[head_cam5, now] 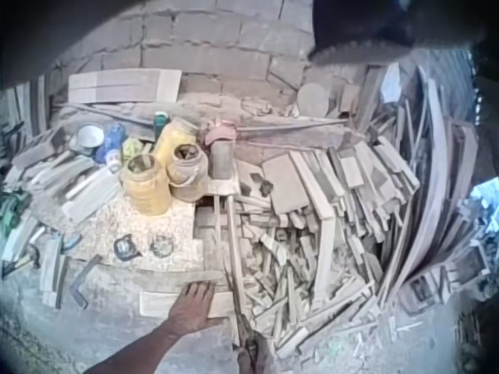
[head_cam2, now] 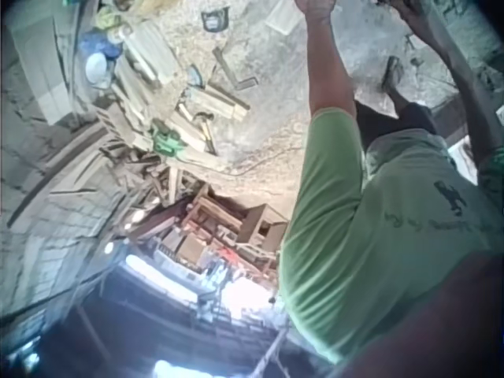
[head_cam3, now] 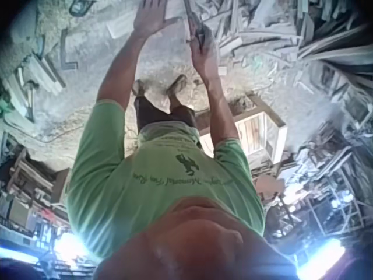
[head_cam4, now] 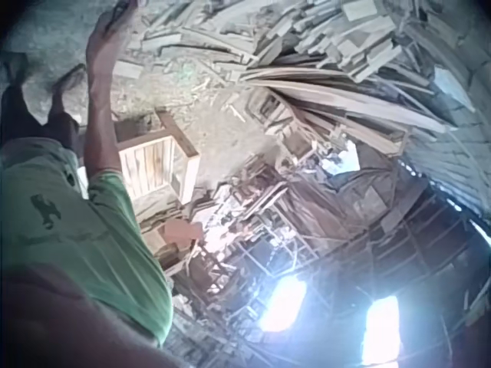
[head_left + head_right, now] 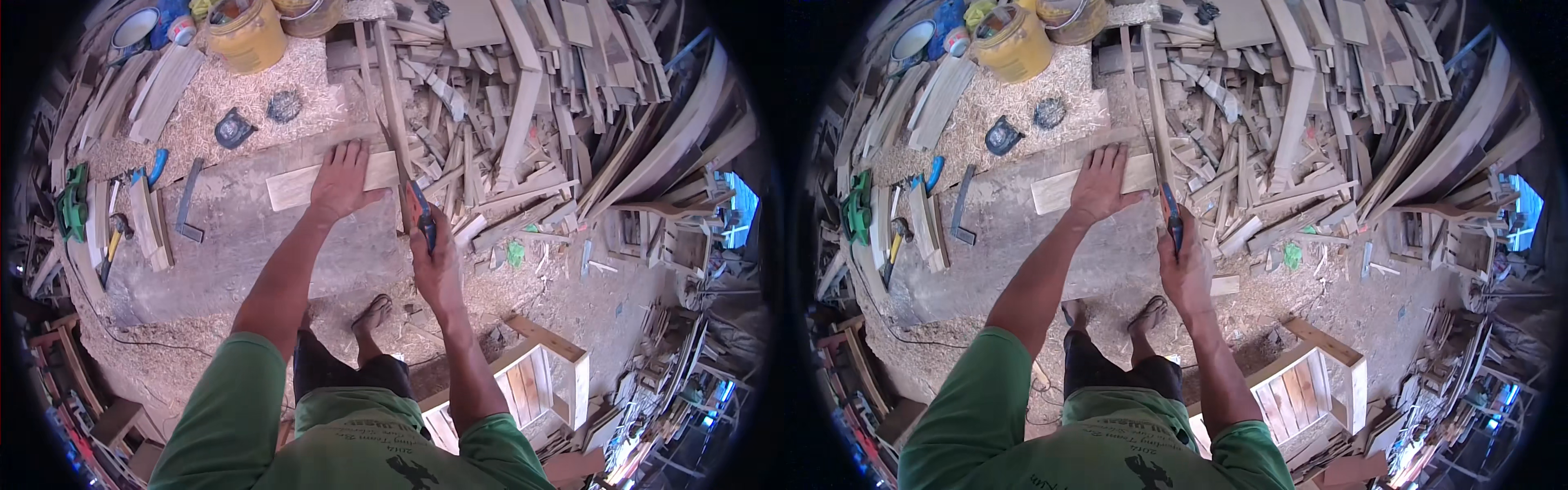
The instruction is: The person cuts a wooden plank with a hand saw, measures and marks it with a pencil and square, and then hammers nails into the pieces to assemble a wooden frame. The person works on a cluttered workshop floor, handling various tools and wood scraps.
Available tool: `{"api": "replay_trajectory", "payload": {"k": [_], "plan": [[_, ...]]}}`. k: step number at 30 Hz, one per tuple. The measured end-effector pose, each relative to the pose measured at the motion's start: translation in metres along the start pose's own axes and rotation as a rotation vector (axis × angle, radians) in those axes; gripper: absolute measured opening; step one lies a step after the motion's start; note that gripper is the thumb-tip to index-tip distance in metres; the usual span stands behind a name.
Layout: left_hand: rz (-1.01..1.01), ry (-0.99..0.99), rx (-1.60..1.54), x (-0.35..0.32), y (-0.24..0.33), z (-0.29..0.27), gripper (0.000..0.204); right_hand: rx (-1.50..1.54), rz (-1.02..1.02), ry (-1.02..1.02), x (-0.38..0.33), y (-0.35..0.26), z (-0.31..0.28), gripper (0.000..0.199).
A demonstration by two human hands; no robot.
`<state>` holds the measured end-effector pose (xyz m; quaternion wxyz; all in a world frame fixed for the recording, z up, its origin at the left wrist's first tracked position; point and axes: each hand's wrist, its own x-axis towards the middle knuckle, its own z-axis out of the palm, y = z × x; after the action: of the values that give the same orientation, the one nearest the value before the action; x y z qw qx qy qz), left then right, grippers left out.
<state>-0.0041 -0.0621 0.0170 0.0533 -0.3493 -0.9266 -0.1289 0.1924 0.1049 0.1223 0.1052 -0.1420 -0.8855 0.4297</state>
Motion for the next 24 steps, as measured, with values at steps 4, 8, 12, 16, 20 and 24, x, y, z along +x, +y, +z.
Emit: {"api": "replay_trajectory", "payload": {"k": [4,8,12,16,20,24], "plan": [[-0.010,0.028,-0.017,0.000,0.003,-0.005,0.112,0.140,0.272,-0.133,-0.002,-0.002,0.011,0.045],[-0.017,0.003,-0.041,0.001,0.005,-0.009,0.110,0.052,0.232,-0.113,-0.011,-0.004,0.000,0.040],[-0.011,-0.013,0.005,0.003,0.007,-0.012,0.111,0.001,0.343,-0.130,-0.066,-0.035,-0.053,0.037],[-0.029,-0.054,0.027,0.005,0.008,-0.013,0.110,0.013,0.387,-0.010,-0.142,-0.065,-0.101,0.031],[-0.048,-0.119,0.028,0.008,0.006,-0.012,0.110,-0.058,0.446,-0.048,-0.094,-0.024,-0.050,0.027],[-0.047,-0.090,0.047,0.003,0.008,-0.011,0.109,-0.076,0.155,0.004,-0.007,0.021,0.020,0.028]]}}
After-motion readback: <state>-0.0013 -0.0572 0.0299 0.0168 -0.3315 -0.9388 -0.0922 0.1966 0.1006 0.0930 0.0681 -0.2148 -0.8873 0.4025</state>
